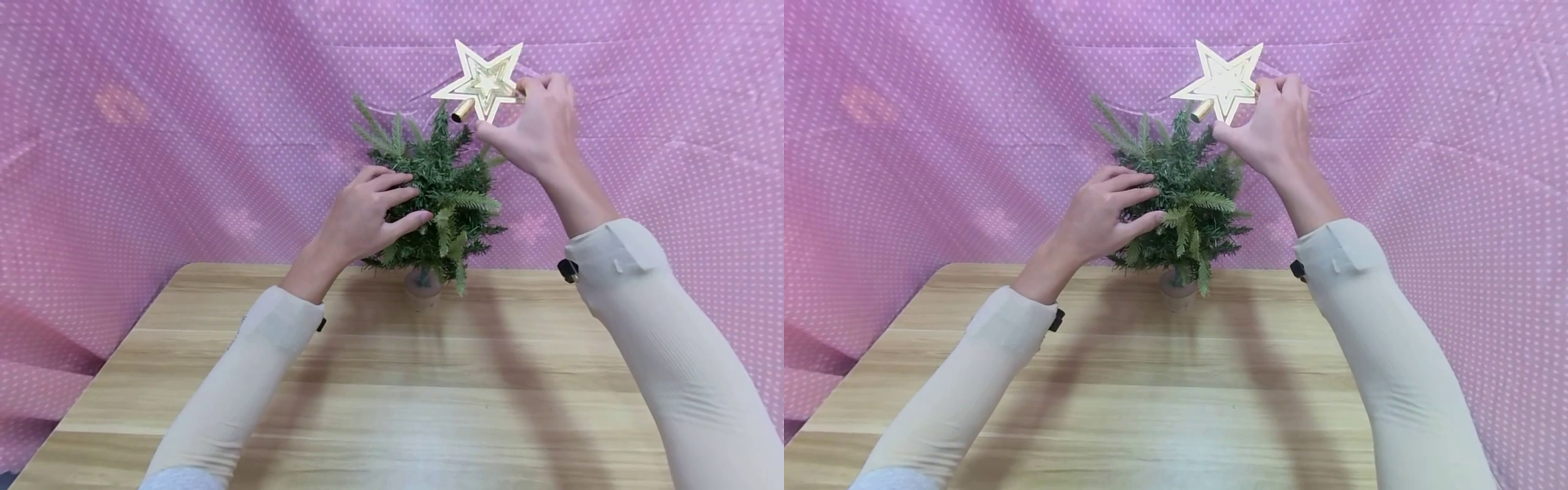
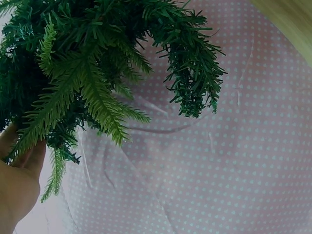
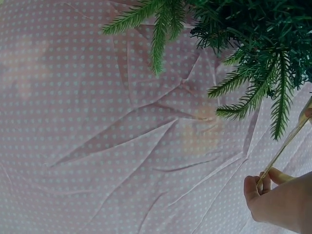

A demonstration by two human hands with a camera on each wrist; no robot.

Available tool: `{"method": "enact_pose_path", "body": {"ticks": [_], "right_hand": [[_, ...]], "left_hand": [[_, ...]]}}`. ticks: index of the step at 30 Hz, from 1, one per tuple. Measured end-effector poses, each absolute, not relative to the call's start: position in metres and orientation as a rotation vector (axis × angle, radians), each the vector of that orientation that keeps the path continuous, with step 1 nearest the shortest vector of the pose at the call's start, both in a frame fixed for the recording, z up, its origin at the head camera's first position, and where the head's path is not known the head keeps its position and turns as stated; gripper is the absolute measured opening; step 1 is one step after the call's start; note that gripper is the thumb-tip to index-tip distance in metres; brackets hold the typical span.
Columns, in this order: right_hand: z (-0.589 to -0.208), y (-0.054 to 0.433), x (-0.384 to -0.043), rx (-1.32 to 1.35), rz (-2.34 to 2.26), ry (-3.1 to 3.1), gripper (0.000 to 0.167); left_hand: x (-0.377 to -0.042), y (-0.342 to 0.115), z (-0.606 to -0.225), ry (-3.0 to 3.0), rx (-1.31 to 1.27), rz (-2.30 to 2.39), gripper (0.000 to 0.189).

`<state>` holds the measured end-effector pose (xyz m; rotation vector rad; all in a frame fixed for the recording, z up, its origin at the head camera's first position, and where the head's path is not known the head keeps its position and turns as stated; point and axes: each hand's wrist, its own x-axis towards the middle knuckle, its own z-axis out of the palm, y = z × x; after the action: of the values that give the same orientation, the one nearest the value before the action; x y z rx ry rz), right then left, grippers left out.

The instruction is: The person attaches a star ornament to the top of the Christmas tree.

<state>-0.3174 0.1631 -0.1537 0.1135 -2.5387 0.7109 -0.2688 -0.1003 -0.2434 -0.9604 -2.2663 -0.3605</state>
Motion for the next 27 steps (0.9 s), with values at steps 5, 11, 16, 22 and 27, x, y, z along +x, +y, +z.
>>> {"method": "enact_pose_path", "body": {"ticks": [5,11,16,22,27], "right_hand": [[-0.152,0.157,-0.319,0.118,0.709,-2.526,0.089],[-0.152,0.153,-0.32,0.114,0.71,-2.523,0.091],[-0.153,0.149,-0.32,0.137,0.699,-2.5,0.089],[-0.154,0.147,-0.321,0.183,0.684,-2.457,0.083],[-0.153,0.146,-0.321,0.207,0.691,-2.432,0.085]], "left_hand": [[-0.269,-0.101,-0.244,-2.256,-0.965,-0.362,0.048],[-0.27,-0.1,-0.244,-2.249,-0.971,-0.359,0.046],[-0.27,-0.1,-0.246,-2.238,-0.981,-0.368,0.047],[-0.27,-0.1,-0.246,-2.24,-0.976,-0.359,0.046],[-0.269,-0.1,-0.245,-2.246,-0.972,-0.348,0.046]]}}
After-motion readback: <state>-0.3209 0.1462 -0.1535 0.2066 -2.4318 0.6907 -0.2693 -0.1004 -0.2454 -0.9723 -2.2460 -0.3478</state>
